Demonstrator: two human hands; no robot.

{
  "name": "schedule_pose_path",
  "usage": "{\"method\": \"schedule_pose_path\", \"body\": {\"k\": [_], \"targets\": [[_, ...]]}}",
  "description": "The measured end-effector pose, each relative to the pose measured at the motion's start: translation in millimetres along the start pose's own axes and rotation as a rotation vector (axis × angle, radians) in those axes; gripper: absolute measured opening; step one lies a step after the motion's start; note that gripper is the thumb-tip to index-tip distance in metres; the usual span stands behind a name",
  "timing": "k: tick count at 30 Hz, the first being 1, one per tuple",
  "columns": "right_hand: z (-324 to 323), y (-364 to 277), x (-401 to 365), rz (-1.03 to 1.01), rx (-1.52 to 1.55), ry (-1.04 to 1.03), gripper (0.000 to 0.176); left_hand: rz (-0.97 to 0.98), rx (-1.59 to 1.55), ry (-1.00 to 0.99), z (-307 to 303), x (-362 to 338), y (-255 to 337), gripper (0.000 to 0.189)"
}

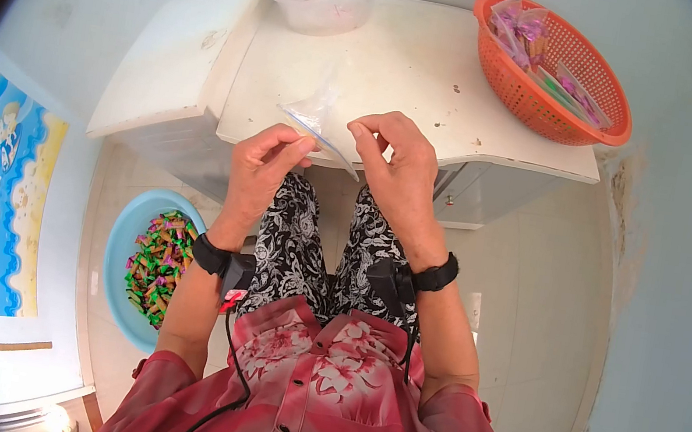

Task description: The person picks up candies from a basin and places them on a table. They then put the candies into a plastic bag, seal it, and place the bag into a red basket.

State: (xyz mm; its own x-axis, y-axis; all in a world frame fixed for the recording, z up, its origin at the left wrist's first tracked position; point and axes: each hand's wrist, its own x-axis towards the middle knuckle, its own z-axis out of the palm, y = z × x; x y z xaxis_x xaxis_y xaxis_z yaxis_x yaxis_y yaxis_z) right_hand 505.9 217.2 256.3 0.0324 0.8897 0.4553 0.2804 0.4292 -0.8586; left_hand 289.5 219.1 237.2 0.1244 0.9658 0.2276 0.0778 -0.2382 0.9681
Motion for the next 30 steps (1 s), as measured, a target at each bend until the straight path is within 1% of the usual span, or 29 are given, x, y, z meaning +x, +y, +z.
{"method": "schedule_pose_path", "body": {"k": [1,4,7,10,13,16,19,22,25,28,30], "targets": [[-2,-2,1,0.012,-0.041,0.009,0.011,-0.005,-0.008,0.002,0,-1,-1,0.015],[2,-8,-2,-0.109,-0.026,-0.047,0.011,0.005,-0.104,0.019,7,-4,3,0.015],[4,-8,-5,-0.092,-0.055,-0.102,0.010,0.008,-0.092,0.036,12,-4,8,0.014],[4,-6,-3,-0.110,-0.031,-0.077,0.010,0.014,-0.030,0.011,11,-3,7,0.015],[1,0,-1,-0.043,0.107,-0.079,0.010,0.048,0.003,-0.003,6,-1,5,0.016],[-1,5,1,0.080,0.262,-0.036,0.010,0.020,0.025,-0.006,2,0,2,0.018],[-8,-4,7,0.082,0.000,0.032,0.008,0.011,0.015,0.022,2,0,3,0.018],[-7,-10,12,-0.162,-0.202,0.128,0.008,-0.029,-0.007,0.020,6,1,-4,0.019],[-1,-3,15,-0.463,-0.383,0.195,0.009,-0.094,0.019,0.125,13,1,1,0.018],[1,1,9,-0.514,-0.443,0.160,0.013,0.270,0.398,0.222,8,-9,9,0.015],[3,10,7,-0.540,-0.489,0.149,0.017,0.575,0.472,0.087,13,-8,11,0.016]]}}
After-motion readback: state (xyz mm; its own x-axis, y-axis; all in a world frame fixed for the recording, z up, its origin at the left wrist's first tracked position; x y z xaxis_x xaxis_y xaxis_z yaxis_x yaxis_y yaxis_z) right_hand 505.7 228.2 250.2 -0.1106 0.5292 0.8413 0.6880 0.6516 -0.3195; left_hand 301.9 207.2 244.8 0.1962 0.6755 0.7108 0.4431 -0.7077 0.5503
